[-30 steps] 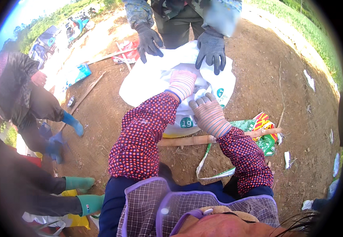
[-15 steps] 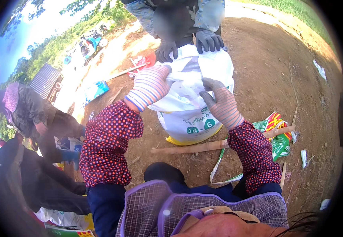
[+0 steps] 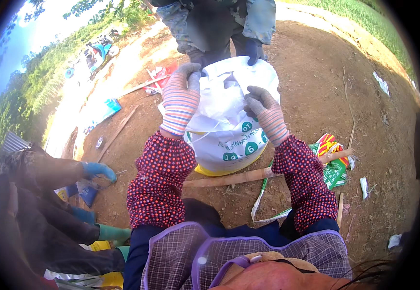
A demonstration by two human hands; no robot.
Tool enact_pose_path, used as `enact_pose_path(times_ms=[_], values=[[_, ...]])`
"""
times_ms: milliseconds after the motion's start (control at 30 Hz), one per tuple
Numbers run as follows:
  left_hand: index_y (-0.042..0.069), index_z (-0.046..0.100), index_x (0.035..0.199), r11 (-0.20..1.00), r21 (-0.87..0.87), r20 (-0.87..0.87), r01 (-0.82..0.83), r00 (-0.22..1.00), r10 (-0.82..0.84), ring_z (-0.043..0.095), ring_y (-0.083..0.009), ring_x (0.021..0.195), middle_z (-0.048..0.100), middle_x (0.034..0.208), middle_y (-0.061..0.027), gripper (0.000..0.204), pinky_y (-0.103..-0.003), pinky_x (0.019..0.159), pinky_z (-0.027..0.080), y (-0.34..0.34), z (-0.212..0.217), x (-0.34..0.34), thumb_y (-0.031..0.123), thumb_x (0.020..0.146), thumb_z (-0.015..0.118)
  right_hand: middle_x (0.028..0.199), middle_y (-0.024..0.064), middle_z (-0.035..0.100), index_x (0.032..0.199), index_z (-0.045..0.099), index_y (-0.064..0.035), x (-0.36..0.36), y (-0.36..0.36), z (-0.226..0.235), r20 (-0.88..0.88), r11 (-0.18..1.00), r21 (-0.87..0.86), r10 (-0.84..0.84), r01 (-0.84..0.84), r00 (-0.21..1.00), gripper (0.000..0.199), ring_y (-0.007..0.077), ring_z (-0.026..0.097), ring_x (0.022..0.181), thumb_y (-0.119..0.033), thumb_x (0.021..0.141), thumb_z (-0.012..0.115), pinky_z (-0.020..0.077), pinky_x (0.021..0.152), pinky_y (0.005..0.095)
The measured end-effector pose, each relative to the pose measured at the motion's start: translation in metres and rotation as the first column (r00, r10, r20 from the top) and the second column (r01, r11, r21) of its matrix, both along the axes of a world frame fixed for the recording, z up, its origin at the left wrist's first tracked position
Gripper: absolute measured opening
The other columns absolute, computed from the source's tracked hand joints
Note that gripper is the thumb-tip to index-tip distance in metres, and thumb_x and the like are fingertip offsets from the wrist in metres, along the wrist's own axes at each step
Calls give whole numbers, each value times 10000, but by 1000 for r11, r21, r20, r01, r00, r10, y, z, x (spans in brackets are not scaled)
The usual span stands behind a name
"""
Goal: The person unties a large white bag, secures a smaller green bag to a wooden frame, and pours grains from the smaller bag into the larger one.
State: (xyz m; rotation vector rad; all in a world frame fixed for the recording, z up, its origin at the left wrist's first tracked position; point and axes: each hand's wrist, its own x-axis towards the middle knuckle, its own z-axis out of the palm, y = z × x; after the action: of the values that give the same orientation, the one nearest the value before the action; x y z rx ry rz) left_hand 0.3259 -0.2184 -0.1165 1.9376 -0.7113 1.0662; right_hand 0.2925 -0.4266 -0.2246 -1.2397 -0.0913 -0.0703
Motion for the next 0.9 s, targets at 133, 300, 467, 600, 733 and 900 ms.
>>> enact_pose_path(times_ms=[133, 300, 467, 600, 733, 900], values=[[11, 692, 1107, 867, 389, -737, 310, 669, 91, 668, -208, 845, 709, 986, -109, 241, -298, 779, 533, 7, -13, 14, 67, 923, 546, 1188, 141, 620, 1390, 476, -78, 13, 8, -17, 504, 807, -485, -57, 337, 862, 553, 222, 636, 984, -179, 872, 640, 525, 871, 336], [-1, 685, 1112, 949, -145, -821, 282, 501, -274, 637, -172, 812, 682, 882, -89, 244, -291, 787, 513, -29, 0, -34, 96, 937, 547, 1247, 112, 606, 1345, 506, -64, 22, -15, -23, 234, 899, 138, 377, -415, 896, 554, 241, 597, 1117, -238, 857, 703, 469, 1000, 370], [28, 552, 1332, 843, 73, -724, 533, 610, -323, 609, -235, 1123, 666, 1163, -138, 455, -312, 983, 460, -35, -35, 30, 226, 930, 635, 1284, 187, 504, 1318, 462, 28, 28, -22, -56, 207, 810, 481, 265, -334, 942, 708, 348, 515, 1214, -455, 862, 707, 435, 1058, 517], [150, 550, 1372, 652, 612, -652, 448, 752, 95, 552, -348, 1231, 634, 1258, -170, 684, -427, 1050, 415, -50, -63, 36, 504, 809, 709, 1344, 212, 460, 1320, 446, 37, 33, -30, -67, 179, 702, 606, 337, -374, 924, 795, 375, 471, 1265, -579, 863, 654, 424, 1060, 537], [103, 611, 1298, 621, 683, -652, 385, 705, 280, 668, -271, 1011, 709, 1046, -160, 641, -477, 984, 426, -66, -68, 21, 468, 777, 694, 1287, 214, 515, 1293, 475, 29, 37, -31, -72, 29, 790, 544, 317, -281, 948, 820, 382, 531, 1192, -657, 862, 598, 464, 1006, 540], [130, 697, 1155, 565, 821, -356, 80, 846, 397, 632, -306, 1059, 692, 1042, -176, 521, -459, 1068, 338, -79, -90, 6, 480, 771, 654, 807, 103, 693, 1145, 613, 6, 40, -43, -51, 38, 976, -183, -110, 115, 993, 707, 261, 695, 670, -648, 879, 580, 566, 711, 428]])
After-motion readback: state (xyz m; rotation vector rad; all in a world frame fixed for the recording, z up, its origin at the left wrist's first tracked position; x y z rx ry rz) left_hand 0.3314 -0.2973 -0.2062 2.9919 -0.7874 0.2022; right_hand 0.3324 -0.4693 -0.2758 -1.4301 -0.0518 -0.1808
